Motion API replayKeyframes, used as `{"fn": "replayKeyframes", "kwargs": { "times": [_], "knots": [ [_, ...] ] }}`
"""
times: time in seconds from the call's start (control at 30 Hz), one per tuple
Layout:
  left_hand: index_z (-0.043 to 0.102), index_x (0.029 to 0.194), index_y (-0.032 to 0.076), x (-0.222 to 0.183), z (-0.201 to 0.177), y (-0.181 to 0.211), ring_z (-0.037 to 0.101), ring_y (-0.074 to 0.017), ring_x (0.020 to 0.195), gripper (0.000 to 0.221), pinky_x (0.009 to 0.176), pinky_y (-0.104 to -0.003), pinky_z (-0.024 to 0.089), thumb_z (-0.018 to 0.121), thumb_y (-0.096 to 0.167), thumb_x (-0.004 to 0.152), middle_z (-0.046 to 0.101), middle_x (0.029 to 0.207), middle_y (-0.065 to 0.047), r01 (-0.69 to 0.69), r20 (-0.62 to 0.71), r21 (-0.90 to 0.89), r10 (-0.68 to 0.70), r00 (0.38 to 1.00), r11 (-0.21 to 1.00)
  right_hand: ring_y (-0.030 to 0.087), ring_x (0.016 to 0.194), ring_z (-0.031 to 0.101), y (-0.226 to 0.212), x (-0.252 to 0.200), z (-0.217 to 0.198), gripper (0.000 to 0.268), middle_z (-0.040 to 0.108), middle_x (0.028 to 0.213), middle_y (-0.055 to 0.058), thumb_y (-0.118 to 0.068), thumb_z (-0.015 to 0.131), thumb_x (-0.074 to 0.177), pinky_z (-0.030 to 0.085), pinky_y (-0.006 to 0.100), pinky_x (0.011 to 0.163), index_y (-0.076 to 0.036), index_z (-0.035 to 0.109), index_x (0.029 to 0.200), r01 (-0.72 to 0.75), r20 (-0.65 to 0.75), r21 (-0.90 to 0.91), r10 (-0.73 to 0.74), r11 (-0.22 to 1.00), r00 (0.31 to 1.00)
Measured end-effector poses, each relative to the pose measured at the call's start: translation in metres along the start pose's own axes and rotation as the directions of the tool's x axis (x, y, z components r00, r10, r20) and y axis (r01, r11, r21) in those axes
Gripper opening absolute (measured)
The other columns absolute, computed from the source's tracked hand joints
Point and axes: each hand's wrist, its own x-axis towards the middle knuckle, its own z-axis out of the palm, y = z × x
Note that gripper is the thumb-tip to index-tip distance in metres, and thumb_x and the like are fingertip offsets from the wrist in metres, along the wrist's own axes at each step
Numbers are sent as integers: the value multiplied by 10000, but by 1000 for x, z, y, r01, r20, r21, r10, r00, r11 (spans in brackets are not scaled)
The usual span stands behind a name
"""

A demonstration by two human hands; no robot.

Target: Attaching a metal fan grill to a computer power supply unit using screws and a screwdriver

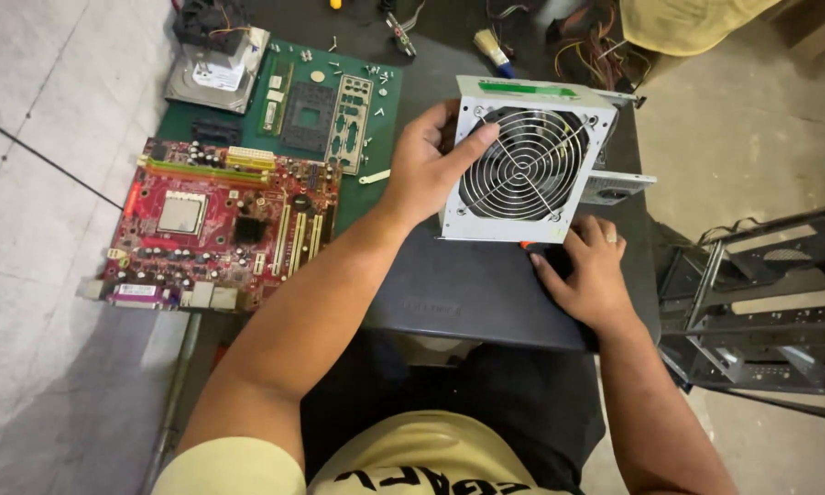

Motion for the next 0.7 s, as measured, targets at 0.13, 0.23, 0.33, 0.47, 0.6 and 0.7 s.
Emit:
{"fn": "replayKeyframes", "kwargs": {
  "times": [0.13, 0.23, 0.33, 0.47, 0.6, 0.7],
  "knots": [
    [711, 1043, 16, -3, 9, 13, 667, -101, 808, 280, 702, -274, 602, 841, 220, 902, 737, 857, -84, 2, -56, -77, -7, 998, 997, 413, 1158, 496, 18, -6, 14, 396, 548, 1157, 147, -431, 747, 929, 315, 554, 949, -76, 572, 925, 64, -61, 40, -61, 997, 996],
    [699, 1062, 5, -1, 5, 10, 644, -105, 828, 310, 721, -287, 595, 840, 235, 908, 719, 877, -79, 8, -61, -34, -10, 998, 999, 463, 1147, 539, 10, 1, 1, 280, 570, 1167, 198, -301, 716, 972, 327, 574, 979, -43, 627, 1032, 109, -147, 171, -84, 979, 986],
    [707, 1083, 24, -4, 4, 12, 655, -98, 830, 339, 737, -284, 596, 857, 259, 890, 725, 889, -69, 27, -50, 31, -26, 998, 999, 457, 1186, 583, 11, 5, -7, 416, 618, 1161, 230, -278, 386, 1112, 388, 518, 1024, 14, 683, 1132, 151, -249, 496, -27, 855, 968],
    [703, 1085, 20, -4, -1, -2, 658, -111, 840, 294, 761, -283, 595, 840, 208, 906, 719, 891, -78, 43, -6, 57, -43, 999, 997, 291, 1111, 633, -11, 19, -23, 606, 641, 1193, 218, -448, 324, 1098, 502, 478, 991, 47, 560, 1355, 27, -115, 818, 118, 574, 986],
    [689, 1091, 35, -2, -5, -2, 649, -96, 880, 279, 806, -295, 596, 813, 231, 936, 727, 931, -69, -10, -1, 57, 10, 1000, 998, 297, 1021, 632, -7, 63, -25, 530, 630, 1127, 217, -324, 546, 1041, 518, 493, 927, 62, 489, 1399, 90, -96, 833, -18, 546, 995],
    [661, 1161, 40, -1, -10, -5, 661, -127, 949, 312, 872, -324, 584, 781, 256, 970, 732, 1017, -93, -54, -50, 80, 58, 997, 995, 261, 926, 616, -5, 103, -27, 381, 619, 1014, 177, -205, 551, 1075, 522, 451, 861, 63, 497, 1341, 158, -136, 822, -80, 548, 987]
  ]
}}
